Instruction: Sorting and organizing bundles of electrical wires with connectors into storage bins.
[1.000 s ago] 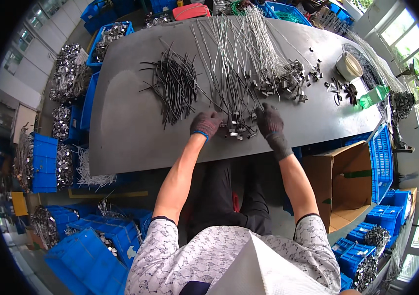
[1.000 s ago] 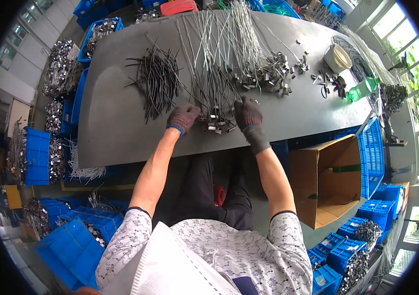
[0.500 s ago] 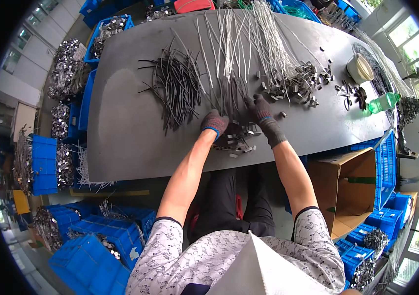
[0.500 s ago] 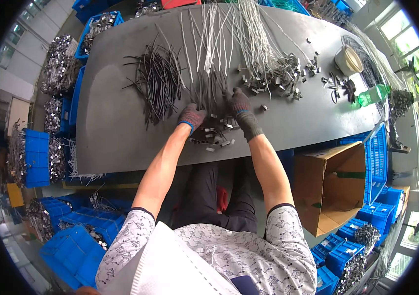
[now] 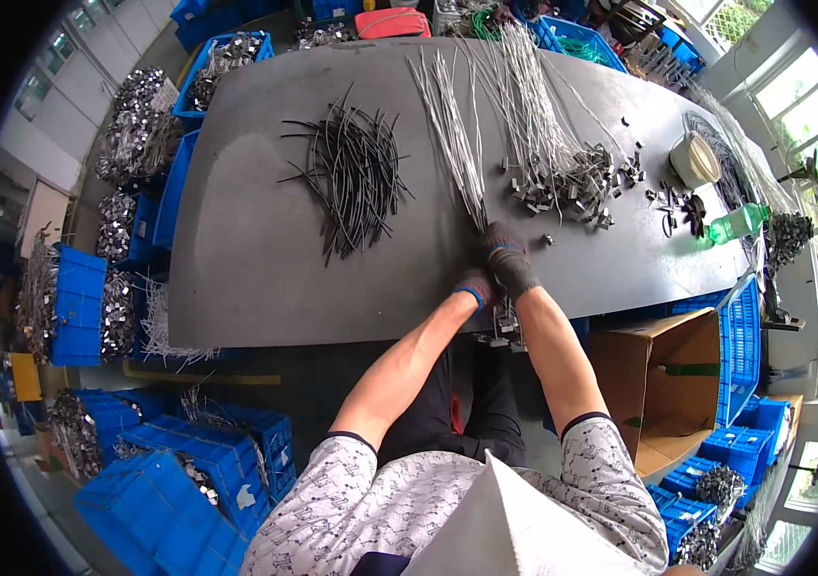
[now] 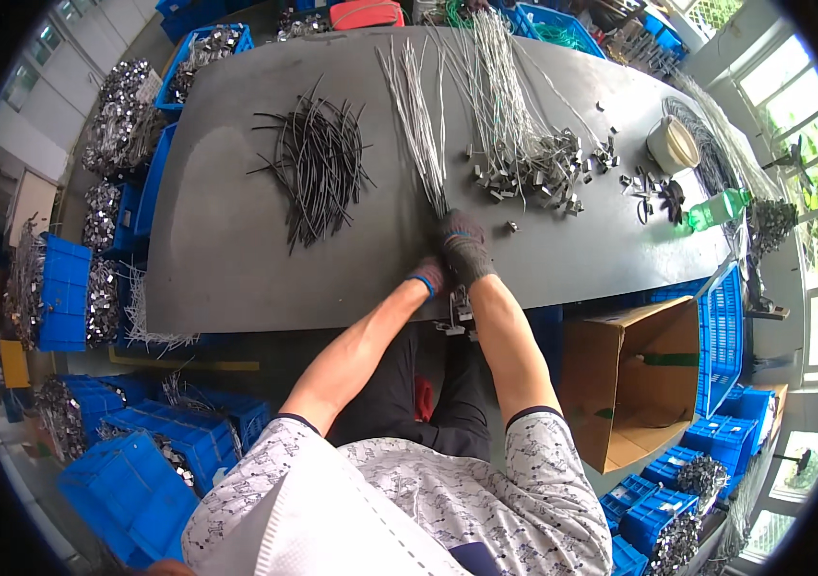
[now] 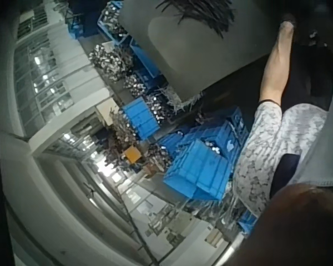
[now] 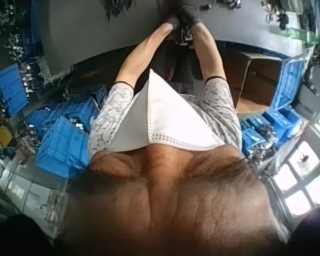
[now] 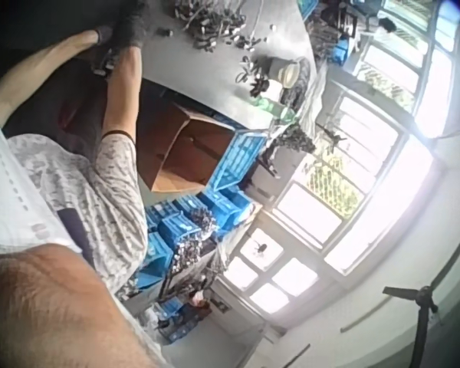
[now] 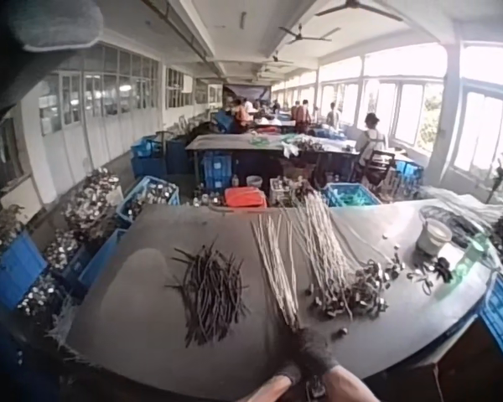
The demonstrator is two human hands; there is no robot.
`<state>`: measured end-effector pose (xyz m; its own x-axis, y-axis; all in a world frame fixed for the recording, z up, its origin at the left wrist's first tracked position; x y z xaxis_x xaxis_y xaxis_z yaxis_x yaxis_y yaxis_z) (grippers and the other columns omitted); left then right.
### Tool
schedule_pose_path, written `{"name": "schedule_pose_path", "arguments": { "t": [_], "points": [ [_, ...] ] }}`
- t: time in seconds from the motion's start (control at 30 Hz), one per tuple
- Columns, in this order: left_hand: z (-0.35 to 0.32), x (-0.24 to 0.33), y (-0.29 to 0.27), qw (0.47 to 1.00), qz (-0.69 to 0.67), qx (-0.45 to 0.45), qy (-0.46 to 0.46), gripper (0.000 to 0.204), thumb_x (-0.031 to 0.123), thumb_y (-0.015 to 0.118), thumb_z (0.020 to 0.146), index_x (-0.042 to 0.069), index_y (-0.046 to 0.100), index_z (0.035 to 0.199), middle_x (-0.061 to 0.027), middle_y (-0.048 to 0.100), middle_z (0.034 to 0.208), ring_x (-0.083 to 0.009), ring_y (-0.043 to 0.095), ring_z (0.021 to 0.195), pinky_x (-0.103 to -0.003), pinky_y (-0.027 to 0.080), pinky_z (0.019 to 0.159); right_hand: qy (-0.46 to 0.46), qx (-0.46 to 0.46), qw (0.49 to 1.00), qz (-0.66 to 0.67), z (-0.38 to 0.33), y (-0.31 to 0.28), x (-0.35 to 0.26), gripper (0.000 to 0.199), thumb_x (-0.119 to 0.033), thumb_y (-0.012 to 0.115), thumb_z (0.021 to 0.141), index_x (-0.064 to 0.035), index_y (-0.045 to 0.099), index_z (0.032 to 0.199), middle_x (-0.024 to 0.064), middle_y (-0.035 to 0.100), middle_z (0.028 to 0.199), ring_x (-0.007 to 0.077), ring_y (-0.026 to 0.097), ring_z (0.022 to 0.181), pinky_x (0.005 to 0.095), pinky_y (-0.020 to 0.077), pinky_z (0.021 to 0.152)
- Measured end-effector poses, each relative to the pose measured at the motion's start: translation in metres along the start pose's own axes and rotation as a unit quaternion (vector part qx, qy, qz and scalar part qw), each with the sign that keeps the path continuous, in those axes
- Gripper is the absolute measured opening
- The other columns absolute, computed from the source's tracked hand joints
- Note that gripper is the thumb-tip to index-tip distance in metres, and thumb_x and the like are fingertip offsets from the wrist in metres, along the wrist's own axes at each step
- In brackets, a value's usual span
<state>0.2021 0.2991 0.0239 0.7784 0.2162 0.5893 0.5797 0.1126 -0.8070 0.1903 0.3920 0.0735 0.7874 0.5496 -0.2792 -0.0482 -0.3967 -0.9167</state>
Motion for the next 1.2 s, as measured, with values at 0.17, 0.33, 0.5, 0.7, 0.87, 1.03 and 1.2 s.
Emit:
{"name": "schedule_pose_path", "arguments": {
  "t": [0.17,0.33,0.5,0.7,0.87,1.03,1.2],
  "points": [
    [-0.107,0.014,-0.054,0.952,-0.161,-0.115,-0.234,0.052,0.042,0.067,0.081,0.007,0.068,0.120,-0.0202,0.069,0.119,-0.0313,0.066,0.110,-0.041,0.051,0.096,-0.062,-0.120,0.990,-0.027,-0.077,0.001,-0.028,0.033,-0.033,0.065,0.079,-0.0052,0.077,0.091,0.0242,0.071,0.094,0.0425,0.070,0.091,0.0491,0.0559,0.079],
    [-0.100,0.009,-0.028,0.855,-0.454,0.008,-0.252,0.040,0.040,0.071,0.077,0.003,0.071,0.093,-0.0177,0.070,0.089,-0.0314,0.065,0.079,-0.041,0.051,0.075,-0.277,-0.049,0.959,-0.046,-0.111,0.004,0.046,0.030,-0.030,0.064,0.078,-0.0052,0.075,0.091,0.0235,0.071,0.092,0.0404,0.070,0.092,0.0484,0.0556,0.082],
    [-0.106,0.024,-0.025,0.900,-0.299,0.071,-0.310,0.036,0.032,0.072,0.074,0.002,0.065,0.092,-0.0165,0.068,0.092,-0.0314,0.065,0.080,-0.043,0.051,0.073,-0.091,-0.031,0.995,-0.010,-0.116,0.035,0.100,0.033,-0.032,0.066,0.079,-0.0044,0.074,0.095,0.0239,0.071,0.095,0.0430,0.068,0.093,0.0505,0.0543,0.079],
    [-0.179,-0.018,0.012,0.915,-0.267,0.197,-0.230,0.026,0.027,0.063,0.075,0.002,0.069,0.081,-0.0191,0.067,0.076,-0.0284,0.064,0.068,-0.043,0.050,0.067,-0.158,-0.018,0.987,0.034,-0.134,0.045,0.055,0.032,-0.034,0.068,0.080,-0.0054,0.074,0.093,0.0238,0.071,0.095,0.0425,0.068,0.096,0.0494,0.0551,0.079],
    [-0.196,0.028,0.023,0.845,-0.443,0.133,-0.269,0.024,0.025,0.066,0.080,0.001,0.070,0.081,-0.0101,0.067,0.073,-0.0224,0.062,0.066,-0.039,0.049,0.063,-0.114,0.003,0.993,-0.007,-0.161,0.031,0.053,0.032,-0.036,0.071,0.078,-0.0078,0.075,0.093,0.0226,0.071,0.095,0.0421,0.069,0.095,0.0502,0.0552,0.077],
    [-0.196,0.075,-0.012,0.701,-0.655,0.016,-0.282,0.034,0.039,0.067,0.088,0.006,0.072,0.092,-0.0055,0.070,0.091,-0.0202,0.063,0.079,-0.036,0.050,0.071,-0.160,-0.025,0.986,-0.032,-0.211,0.001,0.063,0.030,-0.034,0.068,0.082,-0.0063,0.075,0.089,0.0223,0.071,0.095,0.0412,0.070,0.092,0.0487,0.0553,0.076],
    [-0.160,0.144,-0.097,0.944,-0.274,0.182,-0.016,0.027,0.025,0.056,0.101,0.009,0.065,0.121,-0.0099,0.070,0.104,-0.0218,0.065,0.095,-0.037,0.053,0.088,-0.295,0.025,0.951,0.085,-0.304,-0.046,0.129,0.021,-0.023,0.068,0.081,-0.0067,0.070,0.095,0.0212,0.069,0.087,0.0405,0.068,0.086,0.0458,0.0537,0.070]
  ]
}}
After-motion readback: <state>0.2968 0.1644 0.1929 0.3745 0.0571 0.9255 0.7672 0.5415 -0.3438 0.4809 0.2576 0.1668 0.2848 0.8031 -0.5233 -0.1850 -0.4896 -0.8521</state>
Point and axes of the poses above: each hand's wrist, its own z-axis towards the middle knuckle, its own y-axis out of the palm, x = y × z, the point moved 5 cm from there along z, towards the middle knuckle
